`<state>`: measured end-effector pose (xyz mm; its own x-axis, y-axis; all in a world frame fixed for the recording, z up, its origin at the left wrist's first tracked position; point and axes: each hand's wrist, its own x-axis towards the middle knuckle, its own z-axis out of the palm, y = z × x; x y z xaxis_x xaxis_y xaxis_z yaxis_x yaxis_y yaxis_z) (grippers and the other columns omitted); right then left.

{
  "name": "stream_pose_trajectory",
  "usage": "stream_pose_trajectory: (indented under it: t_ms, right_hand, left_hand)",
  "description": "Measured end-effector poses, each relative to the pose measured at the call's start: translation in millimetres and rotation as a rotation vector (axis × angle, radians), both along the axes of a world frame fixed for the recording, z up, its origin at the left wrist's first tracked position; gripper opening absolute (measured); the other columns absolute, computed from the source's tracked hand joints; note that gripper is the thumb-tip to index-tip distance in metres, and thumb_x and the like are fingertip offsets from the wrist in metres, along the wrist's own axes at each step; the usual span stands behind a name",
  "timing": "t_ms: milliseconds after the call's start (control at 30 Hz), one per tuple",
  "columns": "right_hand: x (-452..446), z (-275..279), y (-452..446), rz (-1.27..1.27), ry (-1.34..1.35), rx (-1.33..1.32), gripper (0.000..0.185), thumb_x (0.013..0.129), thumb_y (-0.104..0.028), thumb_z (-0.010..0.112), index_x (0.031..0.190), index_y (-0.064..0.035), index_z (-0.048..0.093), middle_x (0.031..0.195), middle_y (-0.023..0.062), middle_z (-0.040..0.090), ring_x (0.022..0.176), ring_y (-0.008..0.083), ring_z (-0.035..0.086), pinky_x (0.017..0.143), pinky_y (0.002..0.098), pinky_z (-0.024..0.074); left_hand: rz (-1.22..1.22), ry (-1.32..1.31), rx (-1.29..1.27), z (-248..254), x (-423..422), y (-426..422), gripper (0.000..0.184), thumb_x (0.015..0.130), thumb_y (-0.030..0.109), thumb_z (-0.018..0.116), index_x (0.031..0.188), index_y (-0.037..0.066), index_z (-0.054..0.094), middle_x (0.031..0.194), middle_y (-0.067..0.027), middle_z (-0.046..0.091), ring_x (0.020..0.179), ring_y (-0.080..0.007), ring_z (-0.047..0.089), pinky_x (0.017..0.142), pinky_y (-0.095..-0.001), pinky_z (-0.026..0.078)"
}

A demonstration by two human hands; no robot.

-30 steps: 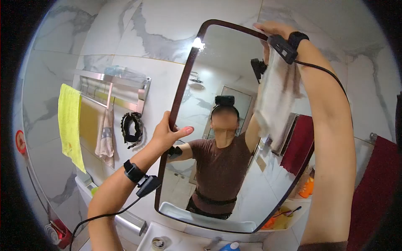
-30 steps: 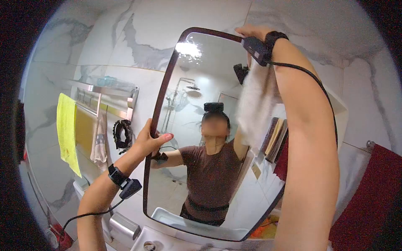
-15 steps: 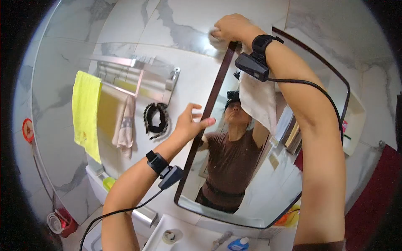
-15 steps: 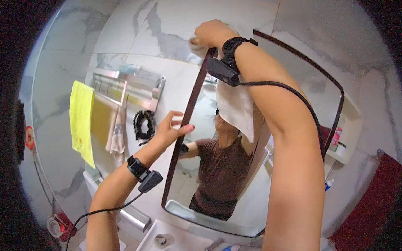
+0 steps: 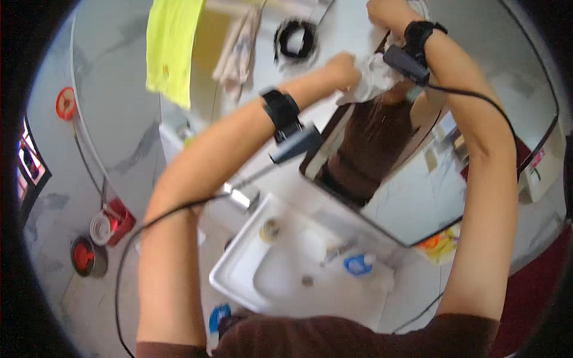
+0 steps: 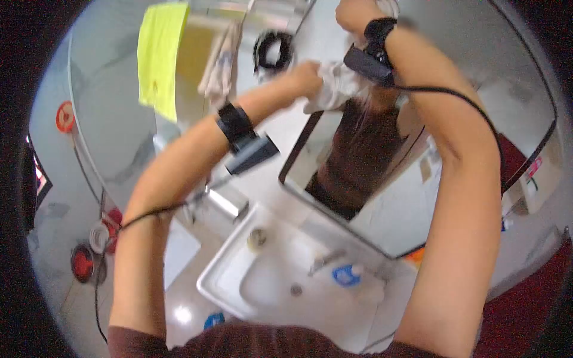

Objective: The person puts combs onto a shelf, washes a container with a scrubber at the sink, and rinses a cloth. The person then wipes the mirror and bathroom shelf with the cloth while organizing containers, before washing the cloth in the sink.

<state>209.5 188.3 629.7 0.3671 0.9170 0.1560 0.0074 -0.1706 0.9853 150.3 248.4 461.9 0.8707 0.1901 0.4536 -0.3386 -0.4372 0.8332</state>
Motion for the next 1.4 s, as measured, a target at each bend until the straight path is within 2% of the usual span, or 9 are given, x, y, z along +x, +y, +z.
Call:
stream_pose_trajectory:
  t_ms: [33,233,500,800,933,1133,1200,1300,1400]
  right_hand:
    - [-46,-23,3,-0.325,0.1,-0.134,0.032,0.055,-0.022,0.074,0.084,-0.007,0.07,0.082,0.0132,0.065,0.082,0.0281,0.062,0.073,0.0392,0.0498]
    - [28,-177,-5,0.194,0.4,-0.019,0.015,0.067,-0.01,0.058,0.074,-0.0045,0.07,0.077,0.0135,0.067,0.07,0.0295,0.064,0.059,0.0406,0.05]
    - [28,-364,-10,0.145,0.753,-0.03,0.01,0.064,-0.01,0.06,0.068,-0.0062,0.068,0.072,0.0114,0.065,0.066,0.0261,0.063,0.057,0.038,0.0478]
    - [45,-457,-57,0.445,0.888,-0.265,0.023,0.068,-0.027,0.064,0.079,-0.0064,0.065,0.093,0.0119,0.063,0.093,0.0277,0.057,0.083,0.0342,0.0435]
    - [36,-467,-98,0.161,1.037,-0.317,0.033,0.069,-0.038,0.066,0.075,-0.0062,0.064,0.088,0.0107,0.063,0.085,0.0284,0.058,0.079,0.0349,0.0456]
    - [127,-507,-143,0.392,2.226,-0.766,0.014,0.062,-0.02,0.073,0.055,-0.0134,0.061,0.062,0.0063,0.061,0.061,0.0256,0.057,0.061,0.0343,0.0478]
    - [70,-496,-172,-0.06,1.418,-0.323,0.012,0.065,-0.014,0.069,0.056,-0.0117,0.061,0.063,0.0076,0.061,0.062,0.0252,0.058,0.06,0.034,0.0482]
    - [-31,-469,-177,0.363,1.104,0.167,0.01,0.07,-0.01,0.06,0.06,-0.0073,0.063,0.067,0.0109,0.062,0.066,0.0262,0.06,0.063,0.0346,0.0494]
    - [-83,-444,-170,0.057,1.161,0.119,0.013,0.072,-0.007,0.053,0.066,-0.0047,0.064,0.071,0.0143,0.062,0.072,0.0271,0.061,0.068,0.0345,0.0504]
  left_hand:
    - [-0.086,0.014,-0.156,-19,3,9,0.038,0.073,0.005,0.051,0.11,0.0,0.058,0.097,-0.0155,0.064,0.085,-0.0246,0.063,0.072,-0.038,0.05]
    - [-0.078,0.198,-0.082,-89,-63,71,0.047,0.074,0.008,0.047,0.121,0.007,0.05,0.121,-0.0112,0.052,0.101,-0.0213,0.055,0.083,-0.0359,0.046]
    - [-0.129,0.324,-0.186,-181,-133,96,0.04,0.08,0.012,0.049,0.119,0.008,0.051,0.117,-0.0088,0.054,0.104,-0.0195,0.055,0.083,-0.0337,0.045]
    - [-0.055,0.519,-0.336,-274,-182,115,0.033,0.083,0.016,0.052,0.114,0.005,0.053,0.109,-0.0059,0.058,0.099,-0.0168,0.057,0.082,-0.0313,0.044]
    - [-0.063,0.607,-0.376,-307,-192,113,0.027,0.085,0.013,0.049,0.11,0.006,0.055,0.108,-0.0043,0.058,0.098,-0.0167,0.058,0.08,-0.0301,0.045]
    - [-0.108,0.677,-0.47,-355,-202,109,0.023,0.085,0.012,0.05,0.106,0.005,0.057,0.105,-0.0067,0.06,0.095,-0.0186,0.059,0.078,-0.0303,0.045]
    - [-0.143,0.69,-0.482,-362,-201,97,0.022,0.084,0.011,0.05,0.104,0.005,0.058,0.102,-0.0069,0.061,0.093,-0.0188,0.06,0.076,-0.0304,0.046]
    - [-0.237,0.712,-0.499,-373,-196,72,0.021,0.084,0.013,0.052,0.103,0.006,0.06,0.099,-0.0071,0.063,0.091,-0.0173,0.06,0.076,-0.0299,0.046]
    - [-0.415,0.731,-0.399,-413,-189,48,0.033,0.081,0.018,0.058,0.112,0.005,0.057,0.107,-0.0062,0.062,0.099,-0.0184,0.058,0.084,-0.0316,0.045]
